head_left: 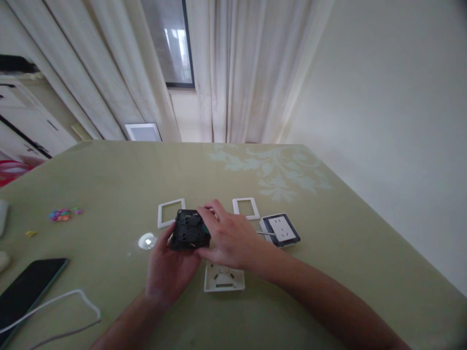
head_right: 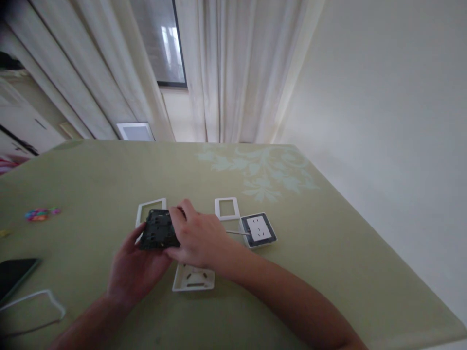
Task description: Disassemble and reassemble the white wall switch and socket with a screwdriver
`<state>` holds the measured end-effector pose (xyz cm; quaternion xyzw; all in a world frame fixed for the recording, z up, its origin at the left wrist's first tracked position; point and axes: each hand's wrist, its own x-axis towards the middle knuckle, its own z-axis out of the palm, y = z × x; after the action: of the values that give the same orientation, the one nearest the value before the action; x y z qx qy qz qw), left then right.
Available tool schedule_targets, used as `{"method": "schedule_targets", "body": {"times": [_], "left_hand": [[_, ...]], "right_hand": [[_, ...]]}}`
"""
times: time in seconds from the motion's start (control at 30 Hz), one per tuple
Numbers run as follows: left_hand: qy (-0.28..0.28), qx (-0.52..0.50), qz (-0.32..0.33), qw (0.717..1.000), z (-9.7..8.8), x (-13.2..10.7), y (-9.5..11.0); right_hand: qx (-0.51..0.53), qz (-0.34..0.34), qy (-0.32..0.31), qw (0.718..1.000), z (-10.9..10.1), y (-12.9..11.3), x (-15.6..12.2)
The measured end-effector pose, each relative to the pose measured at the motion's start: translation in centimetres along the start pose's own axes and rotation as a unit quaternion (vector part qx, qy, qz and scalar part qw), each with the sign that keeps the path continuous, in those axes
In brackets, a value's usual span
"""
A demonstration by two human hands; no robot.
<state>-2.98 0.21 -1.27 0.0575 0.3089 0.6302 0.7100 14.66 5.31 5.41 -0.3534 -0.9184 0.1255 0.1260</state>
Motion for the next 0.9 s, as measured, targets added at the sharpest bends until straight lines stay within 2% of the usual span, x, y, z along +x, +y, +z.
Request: {"method": "schedule_targets", "body": {"times": [0.1,0.27,0.4,0.67,0.83,0.9], "left_hand": [[0.035,-0.054,-0.023,0.998,0.8,-0.2,-0.1],[0.004,-0.105,-0.05,0.993,1.1,-0.2,0.1],[-0.013,-0.087,-0.048,0.995,1.1,-0.1,0.3],[-0.002,-0.046,-0.038,0.998,0.6,0.0,0.3],[0.041,-0.074,-0.04,0.996,0.2,0.2,-0.2],[0.028,-0.08,-0.03,0.996,-0.2,0.3,-0.5]], "right_hand": [[0.015,-0.001,-0.005,1.0,-0.3,0.0,-0.2],[0.04,0.0,-0.001,0.999,-0.2,-0.3,-0.3],[0.041,0.002,-0.005,0.999,0.4,-0.7,-0.2],[0.015,0.002,0.016,1.0,0.8,-1.2,-0.4],[-0.002,0.01,0.022,1.0,0.8,-1.3,-0.4],[-0.004,0.013,0.023,1.0,0.8,-1.3,-0.3]]}}
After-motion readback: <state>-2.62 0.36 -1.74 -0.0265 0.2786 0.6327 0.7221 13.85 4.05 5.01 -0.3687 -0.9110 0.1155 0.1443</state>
